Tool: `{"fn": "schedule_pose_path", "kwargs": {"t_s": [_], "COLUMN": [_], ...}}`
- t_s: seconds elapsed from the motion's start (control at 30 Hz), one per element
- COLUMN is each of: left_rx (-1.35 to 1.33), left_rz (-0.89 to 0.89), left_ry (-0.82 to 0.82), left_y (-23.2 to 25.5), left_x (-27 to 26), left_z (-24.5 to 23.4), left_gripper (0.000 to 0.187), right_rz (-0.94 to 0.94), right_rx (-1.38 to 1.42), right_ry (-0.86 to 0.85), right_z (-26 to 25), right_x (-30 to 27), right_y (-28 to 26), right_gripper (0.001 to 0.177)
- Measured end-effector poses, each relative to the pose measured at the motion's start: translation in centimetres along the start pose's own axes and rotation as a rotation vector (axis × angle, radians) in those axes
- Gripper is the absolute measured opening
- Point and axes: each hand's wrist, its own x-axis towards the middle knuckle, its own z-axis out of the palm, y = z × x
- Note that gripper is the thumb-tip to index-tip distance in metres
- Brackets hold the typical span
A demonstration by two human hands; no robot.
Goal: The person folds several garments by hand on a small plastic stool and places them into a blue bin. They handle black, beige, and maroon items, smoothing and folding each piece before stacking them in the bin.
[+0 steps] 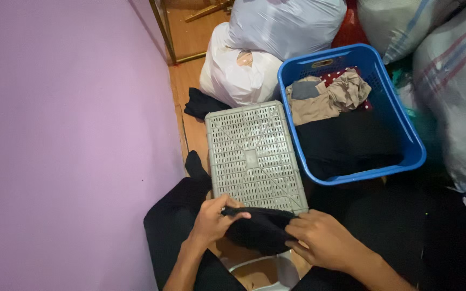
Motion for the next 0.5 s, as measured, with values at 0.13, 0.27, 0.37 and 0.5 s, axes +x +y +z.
{"fn": "schedule_pose_path", "kwargs": {"t_s": [0.13, 0.27, 0.37, 0.5], "left_rx": [0.026, -0.070, 0.041, 0.107], "left_rz": [-0.118, -0.325, -0.370, -0.163], "left_ry": [-0.223, -0.575, -0.779, -0.797], "left_y": [2.2, 4.7, 5.2, 2.0], "left_x": [-1.6, -2.0, -1.6, 1.2], "left_z": [-0.5, -1.0, -0.9, -0.6], "left_gripper": [0.037, 0.039, 0.042, 0.038], "right_rz": [-0.072, 0.336, 0.194, 0.230], "right_rx": [0.087, 0.223, 0.284, 0.166], "right_ry": [-0.062, -0.520, -0.674, -0.714], "right_z": [-1.7, -3.2, -3.9, -4.6], "right_x": [-1.5, -2.0, -1.2, 2.7], "right_y": [-0.3, -1.3, -0.8, 2.6], "right_gripper": [0.019, 0.025, 0.020, 0.022]}}
